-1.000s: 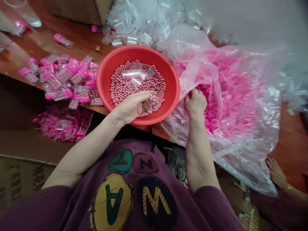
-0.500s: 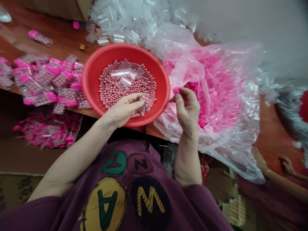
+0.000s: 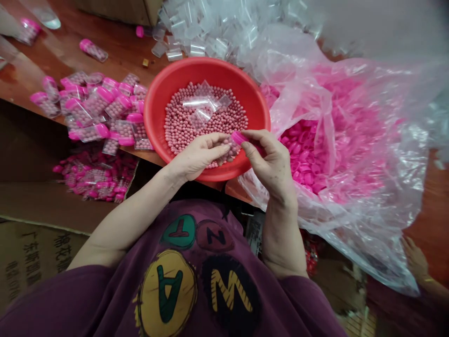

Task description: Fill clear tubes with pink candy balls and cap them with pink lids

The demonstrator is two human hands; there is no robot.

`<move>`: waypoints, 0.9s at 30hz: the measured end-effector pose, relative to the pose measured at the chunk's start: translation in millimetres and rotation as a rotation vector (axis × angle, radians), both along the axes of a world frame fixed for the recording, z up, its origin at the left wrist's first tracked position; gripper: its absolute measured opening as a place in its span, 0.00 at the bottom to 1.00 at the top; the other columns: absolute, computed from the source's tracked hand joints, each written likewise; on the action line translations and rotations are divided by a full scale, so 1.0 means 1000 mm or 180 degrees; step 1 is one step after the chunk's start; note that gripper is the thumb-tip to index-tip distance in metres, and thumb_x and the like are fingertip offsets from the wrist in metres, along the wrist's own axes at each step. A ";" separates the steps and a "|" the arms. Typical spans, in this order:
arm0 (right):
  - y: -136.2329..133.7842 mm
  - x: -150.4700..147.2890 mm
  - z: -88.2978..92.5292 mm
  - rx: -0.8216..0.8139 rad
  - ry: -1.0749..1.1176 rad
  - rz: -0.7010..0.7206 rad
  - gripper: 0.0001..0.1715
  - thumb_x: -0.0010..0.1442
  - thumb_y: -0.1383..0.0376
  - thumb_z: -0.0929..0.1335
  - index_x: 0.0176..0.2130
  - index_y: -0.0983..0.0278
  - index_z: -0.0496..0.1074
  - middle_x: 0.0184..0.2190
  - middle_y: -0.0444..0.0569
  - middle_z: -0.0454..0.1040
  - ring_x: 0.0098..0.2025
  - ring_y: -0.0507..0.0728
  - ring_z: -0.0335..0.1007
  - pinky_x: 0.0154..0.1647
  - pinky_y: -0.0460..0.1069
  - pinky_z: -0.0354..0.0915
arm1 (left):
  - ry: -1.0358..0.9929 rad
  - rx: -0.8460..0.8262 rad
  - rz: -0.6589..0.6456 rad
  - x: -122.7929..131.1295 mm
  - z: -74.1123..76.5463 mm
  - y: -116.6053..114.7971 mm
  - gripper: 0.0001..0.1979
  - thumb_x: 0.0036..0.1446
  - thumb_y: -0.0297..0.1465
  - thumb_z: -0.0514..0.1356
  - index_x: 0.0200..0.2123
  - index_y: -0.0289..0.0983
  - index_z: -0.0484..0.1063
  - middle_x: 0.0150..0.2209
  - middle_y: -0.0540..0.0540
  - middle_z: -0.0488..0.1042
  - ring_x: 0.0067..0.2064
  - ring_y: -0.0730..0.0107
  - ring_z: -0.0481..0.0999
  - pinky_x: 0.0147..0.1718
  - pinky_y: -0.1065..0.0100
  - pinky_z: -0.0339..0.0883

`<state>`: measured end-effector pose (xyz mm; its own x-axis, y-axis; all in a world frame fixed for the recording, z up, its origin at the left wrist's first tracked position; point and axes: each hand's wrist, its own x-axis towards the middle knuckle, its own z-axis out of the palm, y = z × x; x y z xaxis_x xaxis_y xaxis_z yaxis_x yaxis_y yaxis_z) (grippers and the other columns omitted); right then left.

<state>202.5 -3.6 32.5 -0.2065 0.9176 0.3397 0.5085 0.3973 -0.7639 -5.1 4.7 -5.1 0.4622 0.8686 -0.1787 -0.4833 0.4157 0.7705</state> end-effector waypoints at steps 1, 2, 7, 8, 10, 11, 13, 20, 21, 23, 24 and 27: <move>0.000 0.001 0.000 0.0090 -0.0120 0.0044 0.12 0.75 0.57 0.73 0.55 0.54 0.83 0.49 0.48 0.87 0.51 0.61 0.84 0.55 0.58 0.80 | -0.0032 -0.0021 -0.0005 0.000 -0.001 0.000 0.15 0.63 0.34 0.77 0.50 0.35 0.84 0.45 0.43 0.86 0.46 0.68 0.85 0.50 0.67 0.76; 0.000 0.002 0.001 0.0169 -0.0252 0.0102 0.12 0.75 0.57 0.72 0.55 0.55 0.82 0.49 0.48 0.86 0.50 0.60 0.84 0.55 0.58 0.80 | -0.0061 -0.0040 -0.0012 0.000 -0.001 0.001 0.15 0.63 0.33 0.77 0.50 0.35 0.84 0.46 0.43 0.86 0.47 0.68 0.85 0.51 0.67 0.76; 0.001 0.009 0.003 0.0511 -0.0835 0.0172 0.13 0.76 0.60 0.70 0.57 0.53 0.81 0.50 0.50 0.84 0.51 0.61 0.83 0.55 0.59 0.81 | -0.0121 -0.0224 0.0011 0.001 0.002 0.001 0.10 0.63 0.28 0.75 0.46 0.34 0.84 0.44 0.44 0.86 0.46 0.68 0.85 0.53 0.65 0.78; 0.002 0.011 0.002 0.0589 -0.0933 0.0113 0.13 0.77 0.60 0.70 0.57 0.52 0.81 0.50 0.50 0.83 0.52 0.62 0.82 0.57 0.60 0.81 | -0.0140 -0.0275 0.0055 0.001 0.004 0.000 0.08 0.63 0.27 0.75 0.46 0.34 0.84 0.44 0.44 0.86 0.46 0.68 0.85 0.53 0.65 0.78; 0.003 0.016 -0.004 0.0734 -0.1034 -0.0046 0.15 0.77 0.59 0.69 0.59 0.51 0.80 0.52 0.51 0.82 0.55 0.64 0.81 0.61 0.64 0.80 | -0.0170 -0.0386 0.0141 0.001 0.008 0.000 0.07 0.63 0.26 0.73 0.45 0.34 0.84 0.44 0.43 0.86 0.45 0.68 0.85 0.54 0.65 0.78; 0.004 0.017 -0.008 0.0776 -0.1023 -0.0126 0.16 0.77 0.59 0.68 0.61 0.51 0.79 0.53 0.52 0.81 0.57 0.65 0.80 0.63 0.65 0.79 | -0.0172 -0.0447 0.0164 0.001 0.010 0.000 0.07 0.63 0.25 0.73 0.45 0.34 0.83 0.44 0.43 0.86 0.45 0.69 0.85 0.53 0.65 0.78; 0.005 0.018 -0.016 0.0810 -0.0896 -0.0266 0.18 0.77 0.57 0.68 0.63 0.53 0.77 0.54 0.54 0.80 0.58 0.66 0.79 0.65 0.67 0.78 | -0.0147 -0.0550 0.0168 0.001 0.015 0.001 0.06 0.64 0.24 0.72 0.45 0.33 0.83 0.43 0.43 0.85 0.44 0.69 0.85 0.50 0.66 0.77; 0.003 0.003 -0.020 0.0860 -0.0557 -0.0336 0.15 0.76 0.58 0.70 0.58 0.55 0.80 0.50 0.51 0.83 0.53 0.62 0.82 0.58 0.61 0.81 | -0.0180 -0.0612 0.0022 0.000 0.026 0.005 0.11 0.58 0.18 0.64 0.42 0.31 0.84 0.39 0.44 0.83 0.38 0.71 0.80 0.35 0.71 0.70; 0.002 0.002 -0.018 0.0829 -0.0532 -0.0271 0.14 0.76 0.58 0.70 0.58 0.55 0.80 0.49 0.50 0.84 0.51 0.61 0.83 0.57 0.60 0.81 | -0.0176 -0.0620 0.0034 0.001 0.026 0.005 0.11 0.58 0.18 0.64 0.42 0.31 0.84 0.39 0.44 0.83 0.37 0.71 0.80 0.35 0.71 0.70; 0.003 0.001 -0.014 0.0722 -0.0473 -0.0136 0.14 0.76 0.60 0.71 0.59 0.55 0.80 0.49 0.49 0.86 0.49 0.60 0.84 0.54 0.58 0.82 | -0.0145 -0.0646 0.0085 0.001 0.027 0.005 0.09 0.60 0.19 0.64 0.41 0.31 0.84 0.38 0.44 0.83 0.36 0.72 0.79 0.34 0.72 0.70; 0.003 0.001 -0.012 0.0646 -0.0456 -0.0080 0.14 0.76 0.60 0.71 0.59 0.54 0.80 0.49 0.48 0.87 0.48 0.59 0.85 0.53 0.57 0.82 | -0.0125 -0.0666 0.0111 0.001 0.027 0.005 0.09 0.61 0.20 0.63 0.41 0.31 0.84 0.37 0.44 0.83 0.36 0.72 0.79 0.34 0.72 0.70; 0.002 0.004 -0.010 0.0506 -0.0486 -0.0032 0.15 0.74 0.63 0.72 0.58 0.51 0.81 0.50 0.47 0.86 0.49 0.59 0.84 0.51 0.56 0.82 | -0.0051 -0.0730 0.0135 0.001 0.026 0.006 0.10 0.63 0.20 0.61 0.42 0.31 0.84 0.39 0.42 0.84 0.37 0.71 0.80 0.34 0.71 0.70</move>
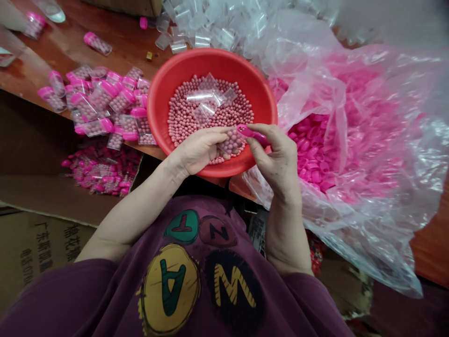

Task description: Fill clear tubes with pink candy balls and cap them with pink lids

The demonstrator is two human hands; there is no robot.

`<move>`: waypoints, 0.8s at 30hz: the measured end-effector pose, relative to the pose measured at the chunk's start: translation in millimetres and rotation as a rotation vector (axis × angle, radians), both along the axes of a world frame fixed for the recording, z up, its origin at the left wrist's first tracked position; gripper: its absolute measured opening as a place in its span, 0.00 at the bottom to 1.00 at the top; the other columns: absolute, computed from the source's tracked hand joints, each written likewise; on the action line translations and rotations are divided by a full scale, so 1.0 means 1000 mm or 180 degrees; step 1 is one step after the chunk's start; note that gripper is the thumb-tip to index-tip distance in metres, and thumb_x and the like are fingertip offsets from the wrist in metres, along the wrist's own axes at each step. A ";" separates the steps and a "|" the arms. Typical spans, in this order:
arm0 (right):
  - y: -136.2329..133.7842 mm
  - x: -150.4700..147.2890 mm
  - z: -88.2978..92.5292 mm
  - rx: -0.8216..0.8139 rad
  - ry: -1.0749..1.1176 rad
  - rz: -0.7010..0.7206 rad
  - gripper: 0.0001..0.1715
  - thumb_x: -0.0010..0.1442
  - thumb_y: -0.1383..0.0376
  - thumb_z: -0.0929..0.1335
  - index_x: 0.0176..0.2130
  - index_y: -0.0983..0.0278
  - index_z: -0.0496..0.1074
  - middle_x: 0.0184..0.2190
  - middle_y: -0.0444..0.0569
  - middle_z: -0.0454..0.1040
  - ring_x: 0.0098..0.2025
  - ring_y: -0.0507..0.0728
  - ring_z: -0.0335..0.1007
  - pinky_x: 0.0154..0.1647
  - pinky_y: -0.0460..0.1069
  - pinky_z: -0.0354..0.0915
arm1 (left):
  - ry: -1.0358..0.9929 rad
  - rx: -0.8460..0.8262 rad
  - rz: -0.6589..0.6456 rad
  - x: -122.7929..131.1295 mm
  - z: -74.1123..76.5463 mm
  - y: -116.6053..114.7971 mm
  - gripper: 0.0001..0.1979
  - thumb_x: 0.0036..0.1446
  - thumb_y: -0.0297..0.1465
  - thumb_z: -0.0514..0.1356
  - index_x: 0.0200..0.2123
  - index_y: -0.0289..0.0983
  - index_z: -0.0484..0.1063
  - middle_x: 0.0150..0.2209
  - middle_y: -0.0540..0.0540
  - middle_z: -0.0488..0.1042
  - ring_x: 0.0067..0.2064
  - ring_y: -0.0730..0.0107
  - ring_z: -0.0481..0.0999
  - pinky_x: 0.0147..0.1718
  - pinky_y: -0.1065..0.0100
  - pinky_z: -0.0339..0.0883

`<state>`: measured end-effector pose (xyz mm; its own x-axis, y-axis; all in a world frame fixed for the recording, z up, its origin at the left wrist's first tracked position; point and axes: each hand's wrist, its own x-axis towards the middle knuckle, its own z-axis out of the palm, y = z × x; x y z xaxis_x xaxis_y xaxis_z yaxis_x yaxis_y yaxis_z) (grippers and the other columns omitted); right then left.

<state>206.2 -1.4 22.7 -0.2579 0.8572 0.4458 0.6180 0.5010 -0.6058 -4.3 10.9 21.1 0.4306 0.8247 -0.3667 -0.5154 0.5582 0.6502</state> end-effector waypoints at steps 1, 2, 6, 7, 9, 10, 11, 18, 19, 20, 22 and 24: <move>0.000 0.001 0.000 0.0032 -0.0028 -0.0011 0.15 0.74 0.64 0.72 0.57 0.51 0.81 0.49 0.47 0.86 0.49 0.59 0.83 0.51 0.57 0.82 | 0.0015 -0.0005 -0.0020 0.000 0.000 0.000 0.10 0.65 0.21 0.61 0.42 0.30 0.84 0.40 0.41 0.85 0.38 0.70 0.81 0.34 0.71 0.71; 0.000 0.002 0.000 0.0101 -0.0055 -0.0017 0.16 0.74 0.65 0.71 0.57 0.51 0.81 0.49 0.48 0.85 0.50 0.59 0.83 0.51 0.58 0.81 | 0.0023 -0.0003 -0.0050 -0.001 -0.001 0.000 0.10 0.66 0.22 0.61 0.42 0.30 0.84 0.40 0.40 0.85 0.38 0.69 0.82 0.35 0.70 0.72; 0.000 0.000 -0.001 0.0305 0.0008 0.0158 0.15 0.74 0.64 0.72 0.57 0.54 0.82 0.50 0.49 0.81 0.51 0.58 0.82 0.52 0.57 0.82 | -0.0007 0.0041 -0.0125 -0.002 -0.003 0.000 0.07 0.69 0.24 0.64 0.41 0.31 0.84 0.38 0.42 0.85 0.38 0.71 0.82 0.38 0.71 0.74; -0.001 -0.001 -0.002 0.0267 0.0068 0.0186 0.13 0.75 0.64 0.72 0.56 0.54 0.82 0.49 0.49 0.81 0.51 0.58 0.82 0.52 0.57 0.81 | -0.0012 0.0046 -0.0146 -0.003 -0.003 -0.001 0.06 0.68 0.24 0.64 0.40 0.31 0.84 0.37 0.42 0.84 0.37 0.71 0.82 0.38 0.71 0.73; -0.001 -0.005 -0.003 0.0184 0.0236 0.0173 0.11 0.76 0.63 0.70 0.53 0.55 0.83 0.46 0.49 0.81 0.49 0.57 0.82 0.51 0.56 0.81 | -0.0026 0.0050 -0.0222 -0.003 -0.003 -0.002 0.05 0.67 0.24 0.66 0.39 0.31 0.83 0.36 0.43 0.83 0.36 0.72 0.82 0.36 0.72 0.72; -0.001 -0.006 -0.004 0.0131 0.0333 0.0126 0.11 0.77 0.63 0.70 0.53 0.55 0.83 0.46 0.49 0.82 0.48 0.57 0.82 0.51 0.56 0.81 | -0.0038 0.0045 -0.0272 -0.004 -0.003 -0.002 0.04 0.66 0.25 0.67 0.39 0.31 0.83 0.36 0.43 0.83 0.35 0.72 0.81 0.34 0.72 0.71; -0.002 -0.007 -0.005 0.0062 0.0430 0.0069 0.12 0.77 0.63 0.69 0.54 0.54 0.82 0.46 0.49 0.82 0.47 0.57 0.82 0.51 0.56 0.81 | -0.0048 0.0034 -0.0315 -0.004 -0.003 -0.002 0.03 0.65 0.25 0.68 0.39 0.31 0.83 0.36 0.43 0.83 0.34 0.72 0.81 0.33 0.72 0.70; -0.001 -0.002 -0.009 -0.0128 0.0223 0.0032 0.14 0.75 0.59 0.71 0.57 0.52 0.83 0.48 0.48 0.84 0.50 0.59 0.83 0.53 0.58 0.82 | -0.0031 0.0033 -0.0370 -0.005 0.000 -0.003 0.05 0.64 0.28 0.71 0.39 0.31 0.83 0.35 0.43 0.82 0.31 0.75 0.78 0.28 0.74 0.62; -0.001 0.000 -0.007 -0.0124 0.0178 0.0045 0.14 0.75 0.59 0.71 0.56 0.51 0.84 0.48 0.47 0.84 0.50 0.59 0.83 0.53 0.58 0.82 | -0.0012 0.0029 -0.0364 -0.005 0.000 -0.003 0.05 0.64 0.28 0.71 0.39 0.31 0.83 0.35 0.43 0.82 0.31 0.75 0.77 0.27 0.74 0.62; -0.001 0.001 -0.006 -0.0133 0.0164 0.0059 0.14 0.75 0.59 0.71 0.56 0.50 0.84 0.48 0.47 0.84 0.49 0.59 0.83 0.52 0.57 0.82 | 0.0011 0.0025 -0.0350 -0.004 0.000 -0.003 0.05 0.64 0.29 0.71 0.39 0.31 0.83 0.35 0.43 0.82 0.31 0.75 0.77 0.27 0.74 0.61; -0.001 0.003 -0.004 -0.0182 0.0160 0.0109 0.14 0.74 0.60 0.72 0.55 0.51 0.85 0.48 0.47 0.85 0.49 0.59 0.83 0.52 0.57 0.82 | 0.0065 0.0023 -0.0322 -0.004 -0.001 -0.003 0.06 0.65 0.30 0.71 0.39 0.32 0.83 0.36 0.42 0.83 0.31 0.75 0.76 0.27 0.73 0.61; -0.002 0.004 -0.002 -0.0271 0.0130 0.0127 0.13 0.74 0.60 0.72 0.55 0.51 0.85 0.48 0.48 0.86 0.49 0.59 0.83 0.54 0.58 0.82 | 0.0129 0.0044 -0.0311 -0.003 -0.001 -0.003 0.06 0.65 0.30 0.70 0.39 0.32 0.84 0.35 0.43 0.82 0.30 0.75 0.75 0.27 0.72 0.60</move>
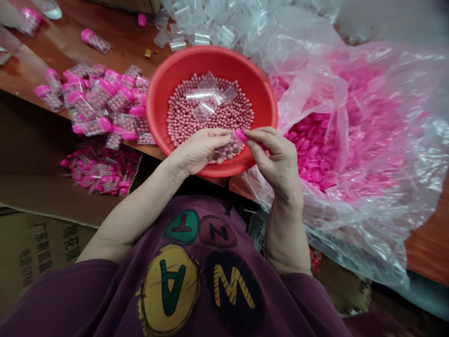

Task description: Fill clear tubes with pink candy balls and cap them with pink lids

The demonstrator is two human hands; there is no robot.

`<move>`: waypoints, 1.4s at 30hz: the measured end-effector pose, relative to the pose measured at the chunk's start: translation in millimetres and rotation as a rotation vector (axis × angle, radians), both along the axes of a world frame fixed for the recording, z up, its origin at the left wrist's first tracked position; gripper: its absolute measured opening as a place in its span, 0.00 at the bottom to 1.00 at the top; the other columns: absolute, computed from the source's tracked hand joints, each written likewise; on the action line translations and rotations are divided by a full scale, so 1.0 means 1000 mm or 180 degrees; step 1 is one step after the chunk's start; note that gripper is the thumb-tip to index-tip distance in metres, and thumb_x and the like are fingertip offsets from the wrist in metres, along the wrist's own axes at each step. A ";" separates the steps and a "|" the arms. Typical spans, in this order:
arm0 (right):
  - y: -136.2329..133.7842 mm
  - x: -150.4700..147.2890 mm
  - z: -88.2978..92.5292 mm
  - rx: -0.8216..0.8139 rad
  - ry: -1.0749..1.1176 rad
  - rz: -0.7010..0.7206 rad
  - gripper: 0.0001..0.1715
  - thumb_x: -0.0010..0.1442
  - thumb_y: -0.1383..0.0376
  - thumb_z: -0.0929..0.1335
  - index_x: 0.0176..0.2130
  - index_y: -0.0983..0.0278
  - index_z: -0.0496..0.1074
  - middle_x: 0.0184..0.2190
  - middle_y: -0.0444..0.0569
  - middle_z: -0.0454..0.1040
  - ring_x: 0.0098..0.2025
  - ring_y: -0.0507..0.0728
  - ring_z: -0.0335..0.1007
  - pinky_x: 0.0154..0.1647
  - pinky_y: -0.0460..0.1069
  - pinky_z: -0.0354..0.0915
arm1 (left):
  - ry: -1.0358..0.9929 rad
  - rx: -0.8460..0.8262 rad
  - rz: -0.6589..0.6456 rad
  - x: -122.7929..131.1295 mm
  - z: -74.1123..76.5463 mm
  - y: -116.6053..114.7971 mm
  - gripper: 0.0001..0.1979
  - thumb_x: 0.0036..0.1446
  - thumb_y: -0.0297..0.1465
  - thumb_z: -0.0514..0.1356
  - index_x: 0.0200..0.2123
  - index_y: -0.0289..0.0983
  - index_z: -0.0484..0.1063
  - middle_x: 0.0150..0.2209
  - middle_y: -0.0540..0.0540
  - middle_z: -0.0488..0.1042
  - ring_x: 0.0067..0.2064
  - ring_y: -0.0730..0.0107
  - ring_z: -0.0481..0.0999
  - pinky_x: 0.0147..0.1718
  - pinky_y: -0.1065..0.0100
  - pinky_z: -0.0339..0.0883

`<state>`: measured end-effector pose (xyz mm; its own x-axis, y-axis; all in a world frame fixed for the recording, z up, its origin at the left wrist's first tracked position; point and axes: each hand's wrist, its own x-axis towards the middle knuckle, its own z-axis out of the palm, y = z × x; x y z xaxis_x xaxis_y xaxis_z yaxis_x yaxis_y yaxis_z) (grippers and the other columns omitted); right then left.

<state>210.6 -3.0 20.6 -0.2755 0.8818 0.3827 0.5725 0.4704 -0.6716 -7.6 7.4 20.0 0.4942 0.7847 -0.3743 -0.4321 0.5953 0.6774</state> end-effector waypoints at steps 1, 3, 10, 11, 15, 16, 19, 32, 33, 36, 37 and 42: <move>0.000 0.001 0.000 -0.0035 -0.0033 0.0013 0.13 0.74 0.60 0.72 0.55 0.51 0.85 0.49 0.48 0.87 0.49 0.59 0.83 0.54 0.59 0.82 | 0.0037 0.0012 -0.0006 0.000 0.000 0.000 0.05 0.65 0.30 0.70 0.38 0.32 0.84 0.34 0.43 0.82 0.29 0.75 0.74 0.26 0.72 0.59; 0.001 0.002 -0.001 -0.0053 -0.0105 0.0039 0.13 0.74 0.61 0.72 0.54 0.50 0.86 0.49 0.47 0.87 0.50 0.60 0.83 0.56 0.60 0.81 | 0.0117 0.0020 -0.0027 0.000 0.001 0.000 0.05 0.64 0.29 0.69 0.36 0.33 0.83 0.33 0.43 0.81 0.28 0.76 0.71 0.25 0.72 0.56; 0.005 0.011 -0.004 0.0291 -0.0459 0.0041 0.12 0.74 0.60 0.73 0.52 0.47 0.86 0.48 0.46 0.87 0.49 0.61 0.80 0.58 0.64 0.77 | 0.0232 -0.0056 -0.0057 0.002 0.004 0.002 0.05 0.61 0.27 0.68 0.32 0.31 0.81 0.30 0.43 0.79 0.26 0.77 0.68 0.23 0.72 0.52; 0.004 0.011 -0.003 0.0343 -0.0468 0.0035 0.12 0.74 0.60 0.73 0.52 0.46 0.86 0.48 0.45 0.87 0.49 0.62 0.79 0.59 0.65 0.76 | 0.0234 -0.0062 -0.0034 0.002 0.004 0.003 0.06 0.62 0.27 0.67 0.32 0.31 0.81 0.30 0.43 0.79 0.26 0.77 0.68 0.23 0.72 0.52; 0.004 0.010 -0.004 0.0299 -0.0273 0.0076 0.12 0.74 0.60 0.73 0.52 0.46 0.87 0.48 0.46 0.87 0.51 0.61 0.79 0.58 0.64 0.76 | 0.0219 -0.0035 -0.0008 0.002 0.002 0.002 0.06 0.62 0.27 0.67 0.32 0.31 0.82 0.29 0.43 0.79 0.26 0.75 0.70 0.22 0.72 0.53; 0.004 0.009 -0.005 0.0170 -0.0183 0.0101 0.12 0.74 0.60 0.73 0.52 0.47 0.87 0.48 0.46 0.87 0.50 0.61 0.80 0.57 0.63 0.77 | 0.0230 -0.0023 -0.0013 0.002 0.001 0.002 0.05 0.61 0.27 0.67 0.32 0.32 0.82 0.29 0.43 0.79 0.26 0.75 0.71 0.22 0.72 0.53; 0.005 0.008 -0.010 -0.0287 0.0036 0.0211 0.12 0.74 0.60 0.73 0.52 0.50 0.87 0.47 0.47 0.87 0.48 0.60 0.81 0.54 0.59 0.79 | 0.0302 -0.0011 -0.0010 0.002 0.001 0.001 0.05 0.61 0.27 0.68 0.32 0.32 0.81 0.29 0.44 0.78 0.26 0.75 0.70 0.23 0.72 0.53; 0.002 -0.003 -0.014 0.0345 0.0212 -0.0500 0.12 0.75 0.61 0.71 0.52 0.52 0.86 0.45 0.48 0.85 0.47 0.59 0.81 0.52 0.59 0.78 | 0.0149 -0.0223 0.0273 0.003 -0.003 0.002 0.05 0.63 0.27 0.72 0.43 0.34 0.83 0.36 0.45 0.83 0.33 0.74 0.79 0.33 0.72 0.70; 0.001 -0.008 -0.015 0.0283 0.0378 -0.0527 0.12 0.75 0.61 0.71 0.52 0.53 0.86 0.45 0.47 0.86 0.46 0.59 0.82 0.52 0.58 0.79 | 0.0093 -0.0188 0.0312 0.003 -0.004 0.001 0.06 0.63 0.26 0.72 0.44 0.34 0.84 0.37 0.46 0.83 0.35 0.74 0.80 0.35 0.72 0.72; -0.003 -0.022 -0.014 0.0165 0.0630 -0.0541 0.11 0.74 0.61 0.72 0.51 0.55 0.86 0.44 0.47 0.86 0.45 0.58 0.82 0.50 0.56 0.79 | -0.0056 -0.0059 0.0413 0.004 -0.006 0.000 0.10 0.60 0.24 0.74 0.45 0.33 0.85 0.39 0.47 0.83 0.38 0.75 0.81 0.38 0.74 0.72; -0.003 -0.026 -0.013 0.0133 0.0635 -0.0538 0.11 0.73 0.61 0.72 0.50 0.55 0.86 0.44 0.48 0.86 0.44 0.57 0.82 0.50 0.56 0.80 | -0.0083 -0.0031 0.0446 0.004 -0.007 0.000 0.11 0.58 0.24 0.75 0.45 0.33 0.84 0.39 0.47 0.83 0.39 0.75 0.81 0.38 0.75 0.72; -0.002 -0.037 -0.008 0.0108 0.0466 -0.0597 0.10 0.73 0.62 0.71 0.48 0.56 0.86 0.42 0.48 0.86 0.42 0.57 0.81 0.48 0.55 0.80 | -0.0043 0.0075 0.0563 0.007 -0.008 0.000 0.13 0.57 0.26 0.78 0.43 0.34 0.83 0.38 0.48 0.82 0.39 0.76 0.81 0.41 0.75 0.73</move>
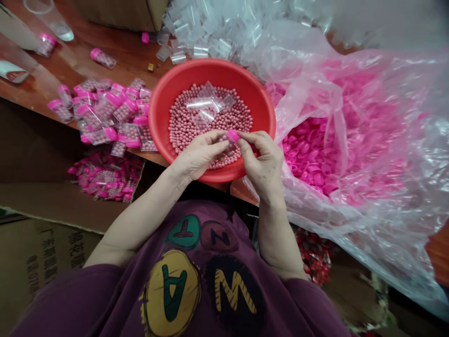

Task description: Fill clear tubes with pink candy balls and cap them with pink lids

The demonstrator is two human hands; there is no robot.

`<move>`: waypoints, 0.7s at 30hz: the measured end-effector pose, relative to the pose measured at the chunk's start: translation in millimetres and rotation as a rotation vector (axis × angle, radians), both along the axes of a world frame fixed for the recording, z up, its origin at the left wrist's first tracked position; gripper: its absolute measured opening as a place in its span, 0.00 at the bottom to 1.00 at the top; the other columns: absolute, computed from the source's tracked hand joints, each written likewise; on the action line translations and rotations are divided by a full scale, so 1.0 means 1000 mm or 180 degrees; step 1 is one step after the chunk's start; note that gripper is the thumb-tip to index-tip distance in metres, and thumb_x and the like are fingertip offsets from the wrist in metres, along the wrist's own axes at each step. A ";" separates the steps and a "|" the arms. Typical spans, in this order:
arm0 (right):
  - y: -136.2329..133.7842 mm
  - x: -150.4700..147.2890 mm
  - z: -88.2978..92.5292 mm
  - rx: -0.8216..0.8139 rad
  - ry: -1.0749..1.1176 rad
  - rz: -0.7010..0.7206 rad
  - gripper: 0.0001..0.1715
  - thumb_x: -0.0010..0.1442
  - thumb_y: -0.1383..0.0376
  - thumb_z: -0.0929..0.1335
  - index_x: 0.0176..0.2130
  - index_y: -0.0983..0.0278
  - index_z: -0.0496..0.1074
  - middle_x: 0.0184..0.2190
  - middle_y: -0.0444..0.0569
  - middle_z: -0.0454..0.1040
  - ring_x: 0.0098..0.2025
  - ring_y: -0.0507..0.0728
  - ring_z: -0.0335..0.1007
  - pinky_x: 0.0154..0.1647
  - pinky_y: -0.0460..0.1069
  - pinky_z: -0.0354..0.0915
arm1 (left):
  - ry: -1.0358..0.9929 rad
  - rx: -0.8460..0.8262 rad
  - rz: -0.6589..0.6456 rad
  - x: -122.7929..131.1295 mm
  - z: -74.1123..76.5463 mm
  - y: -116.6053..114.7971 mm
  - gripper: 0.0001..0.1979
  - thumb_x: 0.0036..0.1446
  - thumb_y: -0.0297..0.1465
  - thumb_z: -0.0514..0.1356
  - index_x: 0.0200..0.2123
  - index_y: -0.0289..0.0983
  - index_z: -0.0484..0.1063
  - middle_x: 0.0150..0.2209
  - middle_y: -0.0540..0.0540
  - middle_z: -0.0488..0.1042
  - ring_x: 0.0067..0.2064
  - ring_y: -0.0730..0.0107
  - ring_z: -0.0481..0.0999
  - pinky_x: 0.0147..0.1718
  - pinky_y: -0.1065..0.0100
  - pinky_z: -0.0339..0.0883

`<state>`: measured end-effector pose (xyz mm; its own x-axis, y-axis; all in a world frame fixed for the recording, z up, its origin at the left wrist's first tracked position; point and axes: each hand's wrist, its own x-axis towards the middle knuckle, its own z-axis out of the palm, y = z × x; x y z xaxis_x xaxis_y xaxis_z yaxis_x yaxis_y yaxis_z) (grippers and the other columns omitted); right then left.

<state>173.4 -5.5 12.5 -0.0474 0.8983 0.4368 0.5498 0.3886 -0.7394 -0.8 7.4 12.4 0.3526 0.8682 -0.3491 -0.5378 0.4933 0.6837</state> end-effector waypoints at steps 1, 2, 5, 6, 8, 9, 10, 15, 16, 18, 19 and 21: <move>0.000 -0.002 0.000 0.0025 -0.0034 -0.0032 0.10 0.73 0.62 0.71 0.48 0.56 0.86 0.41 0.48 0.86 0.41 0.57 0.81 0.47 0.55 0.80 | 0.0034 0.0026 0.0029 0.001 0.000 0.000 0.12 0.57 0.27 0.78 0.43 0.34 0.83 0.39 0.49 0.82 0.39 0.77 0.80 0.43 0.74 0.74; 0.000 -0.005 -0.001 0.0064 -0.0062 -0.0065 0.10 0.73 0.62 0.71 0.47 0.56 0.86 0.41 0.48 0.86 0.41 0.57 0.81 0.47 0.55 0.80 | 0.0073 0.0056 0.0071 0.001 0.000 0.000 0.12 0.57 0.27 0.78 0.43 0.34 0.83 0.39 0.49 0.82 0.38 0.77 0.80 0.45 0.73 0.74; 0.000 -0.013 -0.006 0.0183 -0.0067 -0.0164 0.10 0.73 0.63 0.70 0.46 0.57 0.85 0.40 0.48 0.86 0.42 0.57 0.82 0.46 0.54 0.80 | 0.0193 0.0109 0.0251 0.003 0.000 -0.001 0.08 0.60 0.25 0.75 0.42 0.35 0.83 0.38 0.50 0.81 0.36 0.78 0.77 0.44 0.73 0.74; 0.000 -0.016 -0.008 0.0218 -0.0032 -0.0204 0.10 0.73 0.63 0.70 0.46 0.57 0.84 0.40 0.48 0.86 0.42 0.57 0.82 0.46 0.54 0.80 | 0.0227 0.0117 0.0313 0.004 -0.001 -0.002 0.06 0.61 0.24 0.73 0.42 0.35 0.83 0.37 0.50 0.81 0.36 0.78 0.77 0.43 0.73 0.73; 0.001 -0.019 -0.011 0.0239 0.0099 -0.0285 0.09 0.72 0.63 0.71 0.45 0.58 0.84 0.39 0.48 0.85 0.41 0.56 0.82 0.45 0.53 0.80 | 0.0265 0.0131 0.0401 0.004 -0.001 -0.002 0.05 0.63 0.23 0.71 0.42 0.35 0.83 0.37 0.50 0.80 0.36 0.78 0.76 0.42 0.74 0.73; 0.001 -0.019 -0.011 0.0208 0.0190 -0.0304 0.09 0.72 0.63 0.71 0.45 0.58 0.84 0.39 0.47 0.85 0.41 0.56 0.83 0.44 0.53 0.80 | 0.0261 0.0143 0.0415 0.005 -0.001 -0.002 0.05 0.64 0.23 0.70 0.43 0.35 0.83 0.37 0.50 0.80 0.35 0.78 0.76 0.41 0.75 0.73; 0.002 -0.018 -0.011 0.0144 0.0283 -0.0300 0.08 0.72 0.63 0.71 0.45 0.59 0.84 0.39 0.47 0.85 0.41 0.56 0.83 0.44 0.52 0.80 | 0.0241 0.0156 0.0409 0.005 0.000 -0.001 0.05 0.64 0.24 0.71 0.43 0.35 0.83 0.37 0.50 0.80 0.35 0.78 0.76 0.41 0.75 0.73; 0.005 -0.012 -0.003 -0.0194 0.0330 -0.0209 0.09 0.71 0.60 0.72 0.46 0.58 0.85 0.40 0.46 0.86 0.42 0.56 0.83 0.46 0.54 0.80 | 0.0169 0.0087 0.0276 0.004 0.001 0.000 0.06 0.66 0.23 0.69 0.45 0.35 0.82 0.37 0.50 0.81 0.35 0.78 0.77 0.39 0.75 0.73; 0.005 -0.013 -0.002 -0.0147 0.0250 -0.0244 0.09 0.72 0.60 0.72 0.46 0.58 0.85 0.40 0.47 0.86 0.42 0.56 0.82 0.46 0.54 0.80 | 0.0195 0.0067 0.0279 0.004 0.002 0.000 0.06 0.66 0.23 0.68 0.46 0.35 0.82 0.37 0.50 0.81 0.35 0.78 0.78 0.39 0.75 0.73; 0.002 -0.019 -0.002 0.0072 0.0101 -0.0340 0.09 0.73 0.61 0.71 0.45 0.58 0.84 0.40 0.48 0.85 0.42 0.57 0.82 0.45 0.54 0.80 | 0.0238 0.0063 0.0323 0.005 0.002 -0.001 0.06 0.66 0.23 0.69 0.45 0.36 0.82 0.36 0.51 0.80 0.34 0.78 0.77 0.39 0.75 0.72; 0.001 -0.023 -0.004 0.0208 0.0041 -0.0385 0.09 0.74 0.61 0.70 0.45 0.58 0.83 0.39 0.48 0.85 0.41 0.57 0.82 0.45 0.55 0.80 | 0.0241 0.0076 0.0360 0.005 0.001 -0.001 0.06 0.65 0.24 0.70 0.45 0.36 0.82 0.36 0.51 0.80 0.34 0.78 0.77 0.39 0.75 0.73; -0.003 -0.031 -0.008 0.0462 -0.0054 -0.0432 0.10 0.75 0.63 0.69 0.46 0.58 0.82 0.39 0.49 0.84 0.42 0.58 0.82 0.46 0.55 0.80 | 0.0231 0.0127 0.0443 0.005 0.000 -0.001 0.07 0.64 0.25 0.73 0.44 0.36 0.81 0.36 0.52 0.79 0.34 0.78 0.76 0.40 0.75 0.74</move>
<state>142.8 -8.1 4.6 0.0613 0.8247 0.5622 0.6163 0.4118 -0.6713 4.3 6.2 12.1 0.2030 0.9206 -0.3336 -0.5476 0.3892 0.7407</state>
